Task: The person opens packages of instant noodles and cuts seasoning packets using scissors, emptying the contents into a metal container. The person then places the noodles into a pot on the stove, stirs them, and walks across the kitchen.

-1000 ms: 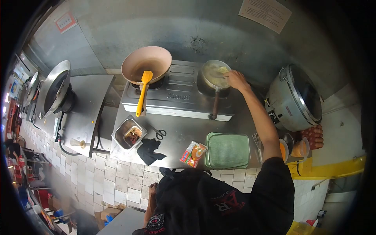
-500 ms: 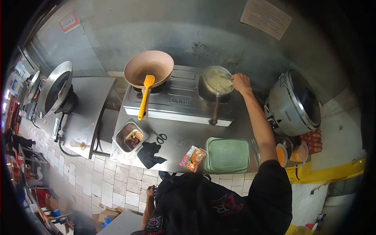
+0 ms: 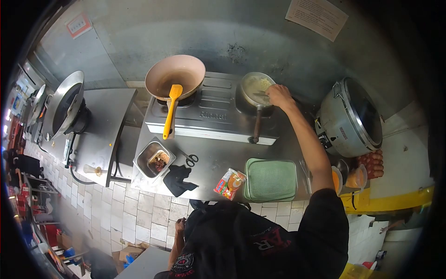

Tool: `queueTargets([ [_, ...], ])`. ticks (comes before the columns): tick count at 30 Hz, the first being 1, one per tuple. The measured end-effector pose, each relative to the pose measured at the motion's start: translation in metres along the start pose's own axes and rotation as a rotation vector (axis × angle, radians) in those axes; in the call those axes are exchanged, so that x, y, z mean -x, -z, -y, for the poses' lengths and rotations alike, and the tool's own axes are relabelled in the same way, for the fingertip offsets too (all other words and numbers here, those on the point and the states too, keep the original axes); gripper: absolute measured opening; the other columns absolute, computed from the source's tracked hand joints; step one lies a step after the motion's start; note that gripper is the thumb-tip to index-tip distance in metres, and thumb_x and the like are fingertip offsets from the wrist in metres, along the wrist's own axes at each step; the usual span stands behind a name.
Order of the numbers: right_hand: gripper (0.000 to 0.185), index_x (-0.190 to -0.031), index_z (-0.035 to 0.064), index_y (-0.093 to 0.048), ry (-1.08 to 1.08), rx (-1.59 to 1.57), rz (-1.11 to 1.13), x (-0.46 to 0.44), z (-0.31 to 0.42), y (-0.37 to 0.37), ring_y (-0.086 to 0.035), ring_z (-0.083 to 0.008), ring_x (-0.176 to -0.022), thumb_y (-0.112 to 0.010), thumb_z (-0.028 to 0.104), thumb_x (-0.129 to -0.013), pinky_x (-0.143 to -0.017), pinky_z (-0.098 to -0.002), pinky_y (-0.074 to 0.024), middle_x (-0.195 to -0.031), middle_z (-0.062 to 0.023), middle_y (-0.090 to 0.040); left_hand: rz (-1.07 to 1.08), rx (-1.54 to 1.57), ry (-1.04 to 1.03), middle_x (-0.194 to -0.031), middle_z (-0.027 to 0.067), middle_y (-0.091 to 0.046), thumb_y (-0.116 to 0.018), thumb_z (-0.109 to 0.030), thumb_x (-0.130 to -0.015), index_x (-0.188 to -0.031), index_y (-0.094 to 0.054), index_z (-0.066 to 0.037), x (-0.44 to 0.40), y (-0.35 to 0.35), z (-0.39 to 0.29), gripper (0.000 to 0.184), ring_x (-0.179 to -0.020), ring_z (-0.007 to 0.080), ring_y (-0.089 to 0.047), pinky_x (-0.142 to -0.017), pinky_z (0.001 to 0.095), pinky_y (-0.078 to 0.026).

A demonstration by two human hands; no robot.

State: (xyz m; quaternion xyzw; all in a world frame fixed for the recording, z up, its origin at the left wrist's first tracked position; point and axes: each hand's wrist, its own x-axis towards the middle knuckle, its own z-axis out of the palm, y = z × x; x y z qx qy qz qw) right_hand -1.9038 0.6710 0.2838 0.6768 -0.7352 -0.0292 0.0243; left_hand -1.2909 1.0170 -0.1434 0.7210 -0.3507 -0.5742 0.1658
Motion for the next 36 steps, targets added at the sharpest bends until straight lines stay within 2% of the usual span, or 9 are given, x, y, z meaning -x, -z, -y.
queueTargets([
  [3, 0.034, -0.099, 0.0148, -0.076, 0.001, 0.026, 0.025, -0.006, -0.001, 0.002, -0.066, -0.0348, -0.099, -0.061, 0.001, -0.072, -0.087, -0.0435, -0.0520, -0.103, -0.0164, -0.069, 0.028, -0.033, -0.144, -0.098, 0.0178, -0.071, -0.057, -0.038, -0.094, -0.110, -0.066, 0.002, 0.000, 0.000, -0.006, 0.044, -0.085, 0.0210, -0.065, -0.074, 0.0329, -0.051],
  [13, 0.034, -0.104, 0.0162, -0.074, -0.005, 0.019, 0.104, -0.014, -0.005, 0.018, -0.065, -0.0335, -0.103, -0.060, 0.005, -0.076, -0.090, -0.0429, -0.0513, -0.108, -0.0140, -0.069, 0.001, 0.134, -0.091, -0.092, 0.0167, -0.072, -0.059, -0.037, -0.093, -0.106, -0.067, 0.002, -0.050, -0.016, 0.060, 0.042, -0.086, 0.0216, -0.066, -0.079, 0.0328, -0.051],
  [18, 0.029, -0.107, 0.0231, -0.074, -0.195, -0.001, 0.029, -0.019, -0.030, 0.015, -0.065, -0.0317, -0.106, -0.059, 0.014, -0.083, -0.089, -0.0435, -0.0517, -0.111, -0.0081, -0.070, -0.037, 0.121, -0.119, -0.084, 0.0120, -0.071, -0.062, -0.034, -0.093, -0.102, -0.068, 0.002, -0.025, -0.013, 0.041, 0.038, -0.077, 0.0163, -0.064, -0.068, 0.0302, -0.051],
  [23, 0.026, -0.106, 0.0220, -0.074, -0.205, 0.037, 0.051, -0.018, -0.040, 0.003, -0.065, -0.0319, -0.104, -0.056, 0.019, -0.088, -0.089, -0.0438, -0.0517, -0.110, -0.0085, -0.070, -0.031, -0.016, -0.161, -0.075, 0.0069, -0.066, -0.062, -0.036, -0.094, -0.096, -0.068, 0.002, -0.012, -0.004, 0.035, 0.039, -0.070, 0.0134, -0.058, -0.062, 0.0302, -0.047],
  [26, 0.027, -0.109, 0.0215, -0.073, -0.176, -0.038, -0.150, -0.021, -0.051, -0.009, -0.064, -0.0333, -0.106, -0.058, 0.018, -0.087, -0.090, -0.0462, -0.0504, -0.112, -0.0112, -0.069, -0.058, -0.013, -0.156, -0.076, 0.0065, -0.064, -0.058, -0.035, -0.097, -0.100, -0.066, 0.002, -0.014, -0.004, 0.047, 0.038, -0.070, 0.0132, -0.057, -0.061, 0.0301, -0.046],
  [28, 0.026, -0.109, 0.0213, -0.072, -0.108, -0.055, -0.092, -0.017, -0.057, -0.032, -0.064, -0.0332, -0.106, -0.057, 0.019, -0.088, -0.090, -0.0462, -0.0503, -0.113, -0.0112, -0.069, 0.123, -0.075, -0.400, -0.086, 0.0090, -0.067, -0.054, -0.032, -0.099, -0.113, -0.060, 0.003, -0.010, 0.003, 0.042, 0.039, -0.081, 0.0204, -0.062, -0.073, 0.0366, -0.050],
  [30, 0.025, -0.109, 0.0206, -0.072, -0.072, 0.028, -0.258, -0.003, -0.047, -0.008, -0.064, -0.0343, -0.105, -0.056, 0.020, -0.089, -0.089, -0.0470, -0.0502, -0.112, -0.0115, -0.068, 0.271, -0.092, -0.586, -0.092, 0.0102, -0.068, -0.052, -0.031, -0.100, -0.120, -0.057, 0.004, -0.009, 0.006, 0.031, 0.040, -0.086, 0.0239, -0.064, -0.079, 0.0396, -0.051],
  [34, 0.025, -0.110, 0.0199, -0.071, -0.113, 0.005, -0.063, 0.031, -0.019, 0.014, -0.063, -0.0358, -0.105, -0.056, 0.019, -0.091, -0.088, -0.0463, -0.0505, -0.113, -0.0115, -0.068, 0.310, -0.096, -0.491, -0.093, 0.0096, -0.067, -0.052, -0.031, -0.100, -0.119, -0.058, 0.003, 0.001, 0.001, 0.013, 0.039, -0.088, 0.0230, -0.063, -0.080, 0.0385, -0.050],
  [36, 0.023, -0.111, 0.0165, -0.071, -0.104, -0.133, -0.339, 0.047, -0.006, 0.015, -0.063, -0.0372, -0.102, -0.058, 0.018, -0.092, -0.086, -0.0450, -0.0505, -0.110, -0.0134, -0.068, 0.311, -0.100, -0.449, -0.094, 0.0093, -0.067, -0.052, -0.031, -0.099, -0.119, -0.058, 0.003, 0.004, -0.001, 0.006, 0.039, -0.089, 0.0226, -0.063, -0.080, 0.0380, -0.050],
])
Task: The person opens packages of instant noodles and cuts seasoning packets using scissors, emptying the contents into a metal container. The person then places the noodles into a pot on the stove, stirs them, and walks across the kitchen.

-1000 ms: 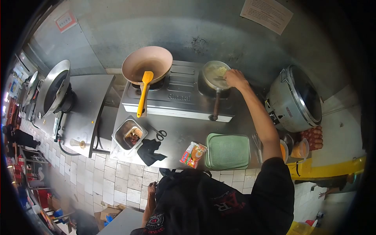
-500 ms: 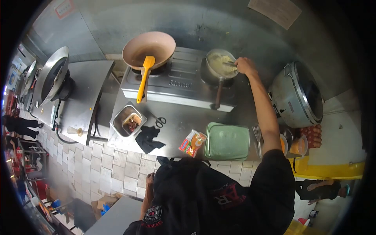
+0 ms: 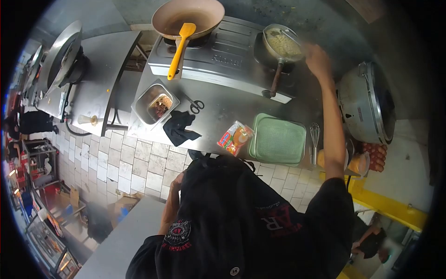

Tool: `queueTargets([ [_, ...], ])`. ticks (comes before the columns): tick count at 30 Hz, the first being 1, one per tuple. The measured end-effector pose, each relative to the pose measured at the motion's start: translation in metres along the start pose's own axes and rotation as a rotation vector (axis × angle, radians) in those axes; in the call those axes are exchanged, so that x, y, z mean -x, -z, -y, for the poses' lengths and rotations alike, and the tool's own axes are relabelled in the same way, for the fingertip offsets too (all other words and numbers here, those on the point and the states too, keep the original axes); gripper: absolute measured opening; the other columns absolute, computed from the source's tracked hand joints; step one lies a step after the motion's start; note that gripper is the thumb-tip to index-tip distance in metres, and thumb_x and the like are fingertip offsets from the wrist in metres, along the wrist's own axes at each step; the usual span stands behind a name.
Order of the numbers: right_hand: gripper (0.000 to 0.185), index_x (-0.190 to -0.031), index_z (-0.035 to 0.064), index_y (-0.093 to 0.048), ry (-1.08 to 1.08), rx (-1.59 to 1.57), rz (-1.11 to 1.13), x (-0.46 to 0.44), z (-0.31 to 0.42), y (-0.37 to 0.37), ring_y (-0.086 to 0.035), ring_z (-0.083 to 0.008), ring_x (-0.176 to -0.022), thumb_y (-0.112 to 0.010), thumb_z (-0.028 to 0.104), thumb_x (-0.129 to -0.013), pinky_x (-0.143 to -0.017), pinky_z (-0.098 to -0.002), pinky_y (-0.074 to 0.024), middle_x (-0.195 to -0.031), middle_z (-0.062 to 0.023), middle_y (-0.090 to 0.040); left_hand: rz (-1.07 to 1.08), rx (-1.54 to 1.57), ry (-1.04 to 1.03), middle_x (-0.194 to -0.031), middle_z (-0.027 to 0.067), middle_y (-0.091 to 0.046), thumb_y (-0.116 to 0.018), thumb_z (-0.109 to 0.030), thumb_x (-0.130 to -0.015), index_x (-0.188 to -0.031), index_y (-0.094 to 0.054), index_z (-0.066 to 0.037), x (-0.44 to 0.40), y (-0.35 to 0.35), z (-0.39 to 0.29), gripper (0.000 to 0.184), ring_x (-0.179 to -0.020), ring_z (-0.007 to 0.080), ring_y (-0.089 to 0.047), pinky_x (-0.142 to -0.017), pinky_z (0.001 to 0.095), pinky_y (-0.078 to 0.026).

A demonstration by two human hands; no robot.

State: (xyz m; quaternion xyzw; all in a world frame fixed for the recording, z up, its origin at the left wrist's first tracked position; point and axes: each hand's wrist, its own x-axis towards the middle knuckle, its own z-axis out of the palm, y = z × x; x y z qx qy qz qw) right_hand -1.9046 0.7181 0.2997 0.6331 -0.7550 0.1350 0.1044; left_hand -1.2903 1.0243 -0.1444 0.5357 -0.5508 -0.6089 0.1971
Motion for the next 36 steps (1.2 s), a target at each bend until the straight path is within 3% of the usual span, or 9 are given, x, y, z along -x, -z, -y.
queueTargets([
  [2, 0.023, -0.113, 0.0120, -0.069, 0.170, -0.300, -0.048, 0.027, 0.012, -0.002, -0.064, -0.0347, -0.098, -0.061, 0.017, -0.092, -0.084, -0.0419, -0.0501, -0.104, -0.0156, -0.068, -0.007, 0.004, 0.028, -0.095, 0.0090, -0.066, -0.053, -0.031, -0.099, -0.119, -0.058, 0.002, 0.001, -0.004, -0.006, 0.038, -0.090, 0.0222, -0.062, -0.081, 0.0374, -0.050],
  [5, 0.024, -0.115, 0.0045, -0.066, 0.127, -0.794, 0.282, 0.088, 0.074, 0.002, -0.063, -0.0263, -0.091, -0.062, 0.011, -0.092, -0.084, -0.0370, -0.0486, -0.097, -0.0140, -0.066, -0.026, 0.005, 0.088, -0.096, 0.0086, -0.066, -0.053, -0.030, -0.099, -0.118, -0.059, 0.001, 0.021, -0.006, -0.008, 0.038, -0.091, 0.0216, -0.062, -0.082, 0.0366, -0.049],
  [7, 0.025, -0.117, 0.0050, -0.065, 0.265, -0.809, 0.303, 0.130, 0.097, -0.032, -0.061, -0.0266, -0.089, -0.060, 0.008, -0.092, -0.085, -0.0348, -0.0472, -0.100, -0.0134, -0.062, -0.036, 0.009, 0.123, -0.097, 0.0083, -0.065, -0.053, -0.030, -0.099, -0.118, -0.059, 0.001, 0.033, -0.007, -0.007, 0.037, -0.092, 0.0211, -0.061, -0.082, 0.0361, -0.049],
  [9, 0.029, -0.118, 0.0070, -0.063, 0.125, -0.818, 0.477, 0.172, 0.120, -0.069, -0.059, -0.0281, -0.096, -0.057, 0.004, -0.090, -0.085, -0.0365, -0.0469, -0.103, -0.0142, -0.058, -0.045, 0.010, 0.145, -0.098, 0.0080, -0.065, -0.053, -0.030, -0.099, -0.118, -0.059, 0.001, 0.041, -0.005, -0.004, 0.037, -0.093, 0.0207, -0.061, -0.083, 0.0356, -0.049],
  [19, 0.042, -0.128, 0.0082, -0.055, -0.084, -0.644, 0.432, 0.279, 0.206, -0.158, -0.056, -0.0386, -0.107, -0.055, -0.004, -0.088, -0.091, -0.0426, -0.0463, -0.118, -0.0179, -0.053, -0.059, 0.011, 0.153, -0.103, 0.0066, -0.063, -0.055, -0.030, -0.098, -0.117, -0.060, -0.001, 0.054, -0.002, -0.010, 0.035, -0.097, 0.0186, -0.059, -0.086, 0.0329, -0.047],
  [29, 0.042, -0.126, 0.0040, -0.055, 0.065, -0.552, 0.242, 0.300, 0.200, -0.127, -0.051, -0.0405, -0.116, -0.066, 0.013, -0.086, -0.098, -0.0500, -0.0404, -0.127, -0.0216, -0.050, -0.096, 0.022, -0.108, -0.107, 0.0052, -0.062, -0.056, -0.030, -0.097, -0.115, -0.061, -0.004, 0.039, 0.003, -0.046, 0.033, -0.101, 0.0166, -0.057, -0.088, 0.0302, -0.046],
  [33, 0.029, -0.113, 0.0062, -0.060, 0.066, -0.744, 0.394, 0.324, 0.191, -0.120, -0.055, -0.0352, -0.107, -0.066, 0.017, -0.087, -0.087, -0.0455, -0.0456, -0.114, -0.0147, -0.058, 0.001, 0.083, 0.376, -0.124, 0.0088, -0.058, -0.061, -0.029, -0.093, -0.123, -0.060, -0.002, 0.052, 0.004, -0.055, 0.040, -0.115, 0.0182, -0.054, -0.093, 0.0288, -0.045],
  [35, 0.023, -0.107, 0.0067, -0.062, 0.049, -0.793, 0.428, 0.337, 0.190, -0.123, -0.057, -0.0339, -0.103, -0.066, 0.016, -0.087, -0.085, -0.0448, -0.0459, -0.107, -0.0125, -0.062, -0.239, 0.326, 0.608, -0.090, 0.0002, -0.065, -0.055, -0.038, -0.097, -0.102, -0.066, -0.006, 0.061, -0.004, -0.079, 0.034, -0.091, 0.0123, -0.058, -0.085, 0.0250, -0.044],
  [36, 0.018, -0.103, 0.0075, -0.063, 0.032, -0.859, 0.472, 0.344, 0.190, -0.129, -0.059, -0.0331, -0.098, -0.066, 0.016, -0.087, -0.084, -0.0447, -0.0462, -0.100, -0.0110, -0.063, -0.253, 0.333, 0.614, -0.090, 0.0002, -0.065, -0.055, -0.038, -0.097, -0.102, -0.066, -0.006, 0.068, -0.005, -0.099, 0.034, -0.091, 0.0123, -0.058, -0.085, 0.0250, -0.044],
])
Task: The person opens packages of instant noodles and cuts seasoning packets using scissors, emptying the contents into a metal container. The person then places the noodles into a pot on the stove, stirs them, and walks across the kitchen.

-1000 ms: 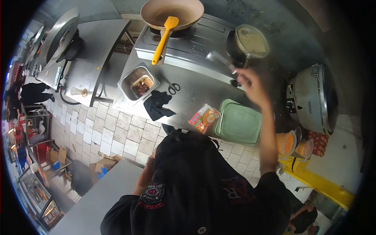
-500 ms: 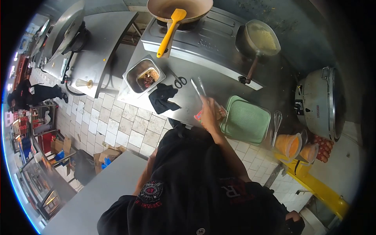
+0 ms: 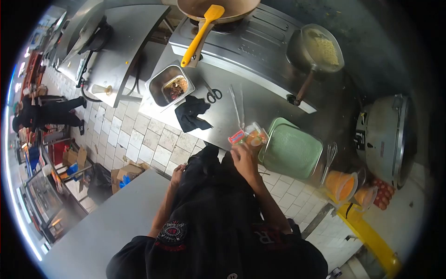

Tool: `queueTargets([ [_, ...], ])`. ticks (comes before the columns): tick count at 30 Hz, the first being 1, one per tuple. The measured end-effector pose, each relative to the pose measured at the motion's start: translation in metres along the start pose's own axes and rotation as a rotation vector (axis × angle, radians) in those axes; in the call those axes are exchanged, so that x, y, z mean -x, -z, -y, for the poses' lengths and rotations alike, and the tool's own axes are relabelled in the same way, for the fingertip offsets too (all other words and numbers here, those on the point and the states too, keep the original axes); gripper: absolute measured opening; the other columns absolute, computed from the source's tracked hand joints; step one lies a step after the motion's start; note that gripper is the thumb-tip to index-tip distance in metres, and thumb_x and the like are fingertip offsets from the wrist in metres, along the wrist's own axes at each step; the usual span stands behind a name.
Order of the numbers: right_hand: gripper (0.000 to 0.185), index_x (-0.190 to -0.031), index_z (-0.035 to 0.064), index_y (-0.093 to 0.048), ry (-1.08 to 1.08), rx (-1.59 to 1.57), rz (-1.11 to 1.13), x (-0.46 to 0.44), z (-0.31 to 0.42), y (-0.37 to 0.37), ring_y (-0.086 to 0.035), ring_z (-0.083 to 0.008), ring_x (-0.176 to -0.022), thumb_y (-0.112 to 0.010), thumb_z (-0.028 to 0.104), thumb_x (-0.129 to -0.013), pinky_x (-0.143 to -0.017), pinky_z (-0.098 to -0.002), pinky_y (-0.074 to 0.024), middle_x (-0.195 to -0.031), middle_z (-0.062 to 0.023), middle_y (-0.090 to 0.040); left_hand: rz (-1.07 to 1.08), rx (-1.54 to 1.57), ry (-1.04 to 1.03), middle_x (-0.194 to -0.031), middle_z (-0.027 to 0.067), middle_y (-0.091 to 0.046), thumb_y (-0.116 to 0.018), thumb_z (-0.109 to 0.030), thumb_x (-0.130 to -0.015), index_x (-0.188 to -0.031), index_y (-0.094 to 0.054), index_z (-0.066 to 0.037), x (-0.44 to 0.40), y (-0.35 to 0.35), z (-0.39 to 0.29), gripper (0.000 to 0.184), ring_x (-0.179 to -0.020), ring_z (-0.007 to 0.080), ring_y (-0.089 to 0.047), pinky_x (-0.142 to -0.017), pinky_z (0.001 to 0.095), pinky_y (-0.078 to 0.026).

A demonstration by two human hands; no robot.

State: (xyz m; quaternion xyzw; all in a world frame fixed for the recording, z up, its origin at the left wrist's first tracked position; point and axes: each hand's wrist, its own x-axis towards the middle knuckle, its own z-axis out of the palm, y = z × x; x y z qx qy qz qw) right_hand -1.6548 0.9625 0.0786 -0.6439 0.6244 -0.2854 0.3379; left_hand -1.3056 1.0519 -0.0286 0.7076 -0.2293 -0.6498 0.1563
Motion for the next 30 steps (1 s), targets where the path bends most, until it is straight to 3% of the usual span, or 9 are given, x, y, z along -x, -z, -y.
queueTargets([
  [2, 0.012, -0.090, 0.0040, -0.065, 0.010, -0.078, 0.055, -0.003, 0.009, -0.002, -0.064, -0.0263, -0.073, -0.067, 0.015, -0.087, -0.071, -0.0367, -0.0489, -0.081, -0.0120, -0.065, -0.080, -0.048, 0.093, -0.099, 0.0044, -0.066, -0.056, -0.036, -0.097, -0.108, -0.064, -0.004, 0.028, -0.009, -0.021, 0.035, -0.093, 0.0150, -0.058, -0.085, 0.0274, -0.045],
  [3, 0.012, -0.087, 0.0039, -0.065, 0.008, -0.156, 0.129, -0.002, 0.014, -0.005, -0.062, -0.0248, -0.069, -0.067, 0.016, -0.088, -0.066, -0.0361, -0.0474, -0.076, -0.0114, -0.064, 0.015, -0.371, -0.370, -0.107, 0.0069, -0.065, -0.055, -0.035, -0.097, -0.113, -0.062, -0.003, 0.025, -0.001, 0.005, 0.037, -0.098, 0.0181, -0.058, -0.089, 0.0305, -0.045],
  [5, 0.016, -0.081, 0.0033, -0.063, 0.114, -0.192, 0.264, -0.008, 0.027, -0.015, -0.058, -0.0258, -0.062, -0.067, 0.017, -0.088, -0.059, -0.0386, -0.0448, -0.074, -0.0115, -0.061, 0.206, -0.498, -0.436, -0.128, 0.0126, -0.058, -0.054, -0.034, -0.098, -0.127, -0.056, -0.002, -0.002, 0.026, 0.080, 0.043, -0.115, 0.0263, -0.054, -0.102, 0.0382, -0.041],
  [7, 0.018, -0.082, 0.0024, -0.063, 0.107, -0.204, 0.447, -0.005, 0.028, -0.047, -0.060, -0.0265, -0.066, -0.067, 0.019, -0.088, -0.061, -0.0369, -0.0470, -0.075, -0.0117, -0.062, 0.054, -0.391, -0.351, -0.126, 0.0131, -0.059, -0.053, -0.032, -0.098, -0.126, -0.056, 0.000, 0.029, 0.027, 0.071, 0.043, -0.113, 0.0221, -0.056, -0.100, 0.0347, -0.043],
  [8, 0.019, -0.085, 0.0019, -0.064, 0.118, -0.257, 0.576, -0.008, 0.029, -0.063, -0.062, -0.0248, -0.067, -0.067, 0.020, -0.088, -0.062, -0.0357, -0.0479, -0.077, -0.0121, -0.064, 0.220, 0.278, 0.067, -0.119, 0.0121, -0.063, -0.053, -0.032, -0.099, -0.125, -0.057, 0.000, 0.022, 0.031, 0.065, 0.042, -0.106, 0.0184, -0.059, -0.095, 0.0327, -0.046],
  [12, 0.021, -0.100, 0.0023, -0.068, 0.063, -0.212, 0.921, -0.020, 0.046, -0.130, -0.067, -0.0207, -0.076, -0.066, 0.021, -0.090, -0.070, -0.0320, -0.0516, -0.090, -0.0113, -0.071, -0.303, 0.462, -0.017, -0.090, 0.0028, -0.067, -0.073, -0.029, -0.089, -0.099, -0.067, -0.003, 0.041, 0.053, 0.101, 0.029, -0.086, 0.0128, -0.062, -0.080, 0.0288, -0.049],
  [22, 0.026, -0.097, 0.0018, -0.070, 0.039, 0.129, 0.890, -0.105, 0.063, -0.354, -0.069, -0.0220, -0.082, -0.071, 0.025, -0.086, -0.076, -0.0325, -0.0533, -0.087, -0.0135, -0.072, -0.279, 0.586, -0.004, -0.095, 0.0047, -0.071, -0.070, -0.039, -0.088, -0.101, -0.073, -0.008, -0.063, 0.249, 0.185, 0.034, -0.088, 0.0161, -0.065, -0.071, 0.0330, -0.052],
  [24, 0.028, -0.095, 0.0026, -0.072, 0.010, 0.125, 0.754, -0.122, 0.069, -0.390, -0.070, -0.0226, -0.084, -0.072, 0.029, -0.084, -0.080, -0.0342, -0.0535, -0.085, -0.0138, -0.072, -0.475, 0.328, -0.090, -0.088, 0.0057, -0.072, -0.068, -0.022, -0.089, -0.101, -0.073, -0.005, -0.086, 0.298, 0.163, 0.021, -0.078, 0.0138, -0.064, -0.065, 0.0309, -0.051],
  [30, 0.029, -0.109, 0.0015, -0.067, -0.281, 0.291, 0.911, -0.169, 0.101, -0.457, -0.067, -0.0255, -0.094, -0.064, 0.023, -0.090, -0.087, -0.0373, -0.0509, -0.103, -0.0150, -0.070, -0.536, 0.777, -0.311, -0.085, 0.0035, -0.070, -0.061, -0.034, -0.095, -0.091, -0.069, -0.007, -0.101, 0.481, 0.053, 0.029, -0.084, 0.0114, -0.064, -0.076, 0.0313, -0.049],
])
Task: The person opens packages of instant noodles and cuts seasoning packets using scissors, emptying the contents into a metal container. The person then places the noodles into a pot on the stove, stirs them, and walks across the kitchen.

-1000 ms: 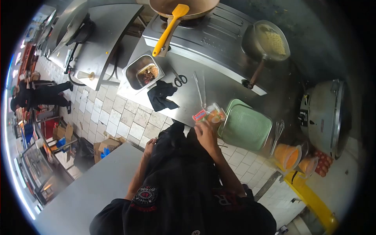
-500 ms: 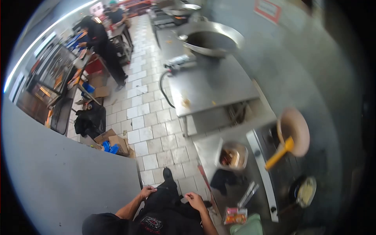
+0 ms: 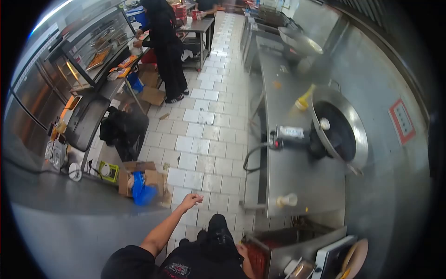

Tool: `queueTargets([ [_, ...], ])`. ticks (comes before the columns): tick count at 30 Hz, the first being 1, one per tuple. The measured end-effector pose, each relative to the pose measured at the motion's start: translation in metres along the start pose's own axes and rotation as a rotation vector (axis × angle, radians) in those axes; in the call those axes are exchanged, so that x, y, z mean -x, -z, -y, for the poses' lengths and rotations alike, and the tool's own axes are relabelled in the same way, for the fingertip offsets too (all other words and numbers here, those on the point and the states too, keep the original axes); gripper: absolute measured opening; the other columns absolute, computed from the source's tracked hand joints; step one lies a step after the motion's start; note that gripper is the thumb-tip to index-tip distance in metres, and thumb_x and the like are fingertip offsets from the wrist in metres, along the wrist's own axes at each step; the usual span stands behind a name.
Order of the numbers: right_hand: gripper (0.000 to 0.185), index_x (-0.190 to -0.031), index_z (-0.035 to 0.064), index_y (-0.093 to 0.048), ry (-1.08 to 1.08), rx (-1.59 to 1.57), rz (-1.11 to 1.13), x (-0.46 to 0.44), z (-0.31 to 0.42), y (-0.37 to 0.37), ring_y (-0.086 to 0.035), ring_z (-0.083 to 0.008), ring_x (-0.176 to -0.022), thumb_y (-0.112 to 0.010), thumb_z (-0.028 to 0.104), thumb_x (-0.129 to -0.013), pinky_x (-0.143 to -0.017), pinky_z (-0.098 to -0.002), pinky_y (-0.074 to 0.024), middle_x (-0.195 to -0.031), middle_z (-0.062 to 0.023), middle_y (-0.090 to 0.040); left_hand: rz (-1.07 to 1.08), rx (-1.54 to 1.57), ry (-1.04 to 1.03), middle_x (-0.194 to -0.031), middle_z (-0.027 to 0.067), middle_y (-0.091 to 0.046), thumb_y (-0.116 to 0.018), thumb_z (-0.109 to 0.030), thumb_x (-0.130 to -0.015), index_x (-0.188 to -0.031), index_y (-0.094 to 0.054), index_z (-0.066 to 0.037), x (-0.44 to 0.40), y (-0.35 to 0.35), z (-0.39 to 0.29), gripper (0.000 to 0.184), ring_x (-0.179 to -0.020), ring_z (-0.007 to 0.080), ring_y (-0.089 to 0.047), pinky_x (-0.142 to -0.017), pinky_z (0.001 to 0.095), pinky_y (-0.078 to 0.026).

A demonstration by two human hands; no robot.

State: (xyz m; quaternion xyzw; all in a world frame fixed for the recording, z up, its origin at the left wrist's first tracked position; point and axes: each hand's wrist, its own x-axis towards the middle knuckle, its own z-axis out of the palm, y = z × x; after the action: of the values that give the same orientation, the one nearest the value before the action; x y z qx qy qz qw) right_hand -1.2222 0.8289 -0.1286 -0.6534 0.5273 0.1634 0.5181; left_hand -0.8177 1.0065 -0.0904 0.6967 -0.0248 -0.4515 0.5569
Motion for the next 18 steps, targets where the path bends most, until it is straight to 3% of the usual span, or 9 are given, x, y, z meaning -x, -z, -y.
queueTargets([
  [2, 0.029, -0.110, 0.0019, -0.067, -0.088, 0.117, 0.186, -0.051, 0.042, 0.001, -0.066, -0.0241, -0.094, -0.062, 0.023, -0.091, -0.087, -0.0365, -0.0506, -0.104, -0.0137, -0.069, 0.012, -0.053, -0.076, -0.084, 0.0032, -0.069, -0.056, -0.041, -0.097, -0.087, -0.068, -0.006, -0.063, 0.027, -0.021, 0.039, -0.081, 0.0127, -0.064, -0.073, 0.0321, -0.049],
  [7, 0.029, -0.113, 0.0028, -0.065, -0.030, 0.172, 0.246, -0.204, 0.181, 0.012, -0.064, -0.0208, -0.096, -0.057, 0.024, -0.095, -0.087, -0.0345, -0.0498, -0.106, -0.0105, -0.068, -0.176, -0.378, -0.347, -0.092, 0.0113, -0.069, -0.059, -0.020, -0.093, -0.102, -0.062, -0.002, -0.174, 0.111, 0.016, 0.020, -0.086, 0.0188, -0.066, -0.078, 0.0344, -0.054],
  [9, 0.029, -0.114, 0.0032, -0.064, 0.071, 0.135, 0.225, -0.263, 0.229, 0.013, -0.063, -0.0195, -0.096, -0.056, 0.025, -0.096, -0.087, -0.0337, -0.0494, -0.106, -0.0092, -0.068, -0.191, -0.246, 0.349, -0.096, 0.0117, -0.068, -0.060, -0.026, -0.092, -0.105, -0.063, -0.002, -0.140, 0.138, -0.016, 0.028, -0.090, 0.0228, -0.065, -0.080, 0.0373, -0.053],
  [12, 0.030, -0.116, 0.0038, -0.063, 0.063, -0.065, 0.200, -0.307, 0.300, 0.001, -0.062, -0.0175, -0.097, -0.053, 0.026, -0.098, -0.087, -0.0326, -0.0490, -0.107, -0.0073, -0.067, -0.102, -0.253, 0.377, -0.091, 0.0110, -0.068, -0.058, -0.037, -0.092, -0.109, -0.064, -0.001, -0.125, 0.199, 0.008, 0.041, -0.084, 0.0220, -0.063, -0.074, 0.0370, -0.051],
  [13, 0.030, -0.117, 0.0040, -0.063, 0.038, -0.198, 0.184, -0.311, 0.339, -0.003, -0.062, -0.0168, -0.097, -0.052, 0.026, -0.099, -0.087, -0.0322, -0.0488, -0.107, -0.0066, -0.067, -0.163, -0.181, 0.488, -0.084, 0.0076, -0.066, -0.058, -0.037, -0.094, -0.105, -0.065, -0.004, -0.116, 0.206, -0.011, 0.036, -0.077, 0.0186, -0.060, -0.071, 0.0338, -0.050],
  [14, 0.030, -0.117, 0.0042, -0.063, 0.014, -0.376, 0.176, -0.316, 0.375, -0.007, -0.062, -0.0162, -0.097, -0.051, 0.026, -0.100, -0.087, -0.0318, -0.0487, -0.108, -0.0060, -0.067, -0.120, -0.255, 0.579, -0.084, 0.0054, -0.064, -0.058, -0.037, -0.095, -0.102, -0.065, -0.006, -0.101, 0.195, -0.094, 0.033, -0.077, 0.0155, -0.059, -0.069, 0.0304, -0.049],
  [15, 0.031, -0.118, 0.0044, -0.062, 0.002, -0.555, 0.161, -0.313, 0.414, -0.009, -0.061, -0.0155, -0.098, -0.050, 0.026, -0.101, -0.087, -0.0314, -0.0485, -0.108, -0.0053, -0.066, -0.183, -0.159, 0.228, -0.084, 0.0054, -0.064, -0.057, -0.030, -0.096, -0.094, -0.065, -0.008, -0.096, 0.198, -0.103, 0.023, -0.077, 0.0143, -0.059, -0.070, 0.0288, -0.049],
  [16, 0.030, -0.123, 0.0077, -0.058, -0.020, -0.845, 0.135, -0.302, 0.479, -0.002, -0.061, -0.0183, -0.102, -0.049, 0.022, -0.099, -0.086, -0.0330, -0.0498, -0.114, -0.0056, -0.064, -0.158, -0.157, 0.236, -0.085, 0.0051, -0.063, -0.058, -0.031, -0.096, -0.095, -0.065, -0.009, -0.106, 0.210, -0.118, 0.023, -0.078, 0.0143, -0.059, -0.070, 0.0289, -0.049],
  [18, 0.026, -0.120, 0.0098, -0.059, -0.070, -0.881, 0.088, -0.297, 0.540, 0.004, -0.061, -0.0129, -0.098, -0.050, 0.022, -0.099, -0.077, -0.0271, -0.0490, -0.109, -0.0038, -0.066, -0.085, -0.221, 0.447, -0.087, 0.0045, -0.063, -0.058, -0.031, -0.096, -0.098, -0.064, -0.009, -0.132, 0.244, -0.150, 0.023, -0.079, 0.0143, -0.059, -0.071, 0.0292, -0.049],
])
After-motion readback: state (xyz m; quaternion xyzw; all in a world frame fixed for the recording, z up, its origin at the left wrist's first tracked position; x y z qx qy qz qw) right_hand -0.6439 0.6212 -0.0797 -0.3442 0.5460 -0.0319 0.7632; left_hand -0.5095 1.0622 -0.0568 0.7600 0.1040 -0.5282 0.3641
